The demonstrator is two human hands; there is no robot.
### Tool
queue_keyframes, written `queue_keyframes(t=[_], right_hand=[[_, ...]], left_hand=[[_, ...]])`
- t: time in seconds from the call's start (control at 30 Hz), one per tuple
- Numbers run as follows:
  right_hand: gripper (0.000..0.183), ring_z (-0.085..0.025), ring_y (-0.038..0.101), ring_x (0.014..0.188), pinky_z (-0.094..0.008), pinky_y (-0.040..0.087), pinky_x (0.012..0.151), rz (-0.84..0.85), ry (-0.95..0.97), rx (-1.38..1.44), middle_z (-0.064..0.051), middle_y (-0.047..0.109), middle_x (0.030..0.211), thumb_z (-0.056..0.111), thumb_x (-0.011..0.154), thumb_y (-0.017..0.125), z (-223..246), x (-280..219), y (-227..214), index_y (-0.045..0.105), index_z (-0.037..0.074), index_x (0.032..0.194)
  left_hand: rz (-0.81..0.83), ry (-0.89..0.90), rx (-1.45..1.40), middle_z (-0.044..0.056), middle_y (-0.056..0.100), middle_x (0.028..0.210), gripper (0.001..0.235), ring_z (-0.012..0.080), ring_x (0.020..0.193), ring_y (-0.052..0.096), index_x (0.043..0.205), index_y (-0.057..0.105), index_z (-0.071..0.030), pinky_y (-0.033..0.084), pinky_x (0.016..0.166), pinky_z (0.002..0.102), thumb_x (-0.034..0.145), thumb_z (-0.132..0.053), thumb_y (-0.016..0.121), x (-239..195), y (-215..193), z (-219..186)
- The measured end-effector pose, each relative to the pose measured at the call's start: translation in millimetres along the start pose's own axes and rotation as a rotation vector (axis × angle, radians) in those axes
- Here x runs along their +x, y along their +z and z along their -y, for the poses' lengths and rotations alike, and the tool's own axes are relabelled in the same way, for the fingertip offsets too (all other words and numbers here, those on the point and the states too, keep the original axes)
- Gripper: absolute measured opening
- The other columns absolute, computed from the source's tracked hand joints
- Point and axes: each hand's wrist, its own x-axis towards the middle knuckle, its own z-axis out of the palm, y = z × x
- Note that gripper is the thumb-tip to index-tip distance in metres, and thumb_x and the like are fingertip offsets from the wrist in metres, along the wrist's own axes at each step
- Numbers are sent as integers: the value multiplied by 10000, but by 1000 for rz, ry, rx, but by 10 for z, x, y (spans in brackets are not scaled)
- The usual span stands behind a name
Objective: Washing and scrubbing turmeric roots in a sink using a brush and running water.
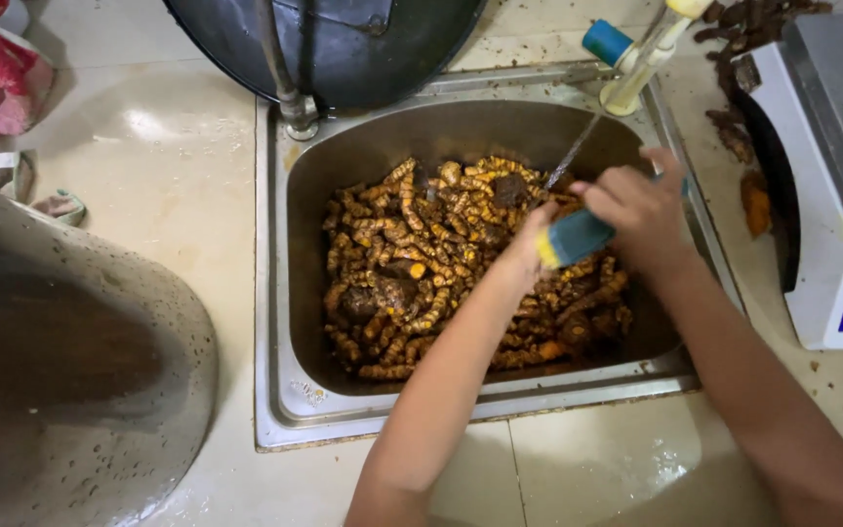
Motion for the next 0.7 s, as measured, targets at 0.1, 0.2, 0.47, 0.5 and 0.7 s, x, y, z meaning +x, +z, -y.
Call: queue_keyframes(t=[0.1,0.2,0.47,0.5,0.7], right_hand=[[412,-187,505,551,-440,521,1035,-42,20,19,10,444,661,100,1020,845,-145,-52,-32,527,111,757],[396,-205,504,536,-467,550,1032,-67,-28,49,-1,427,633,30,968,861,-75,24,-157,543,83,739],[381,-178,509,549,-514,544,1100,-95,-230,67,0,468,641,-27,964,767,-199,50,-130,522,102,702],[386,-185,506,539,-530,557,1087,-107,-248,53,-10,463,645,-33,959,771,-247,55,-123,512,96,705],[304,-190,549,608,-579,501,1132,-71,-339,209,-27,521,727,18,968,715,-57,229,-272,536,114,742]], left_hand=[[42,53,185,59,487,519,414,111,295,354,729,512,-133,206,261,225,889,-514,503,-87,-45,-66],[95,40,300,65,474,462,428,116,244,309,650,512,-146,189,253,244,873,-509,465,-247,15,-96],[-7,-77,374,72,466,508,392,143,306,320,629,462,-197,156,292,244,835,-529,489,-64,-180,40],[13,-72,360,71,470,536,374,135,322,332,655,455,-197,173,294,239,867,-504,469,-111,-141,26],[155,-15,356,-15,311,527,335,50,328,250,634,314,-184,132,290,180,923,-338,385,-818,231,-245]])
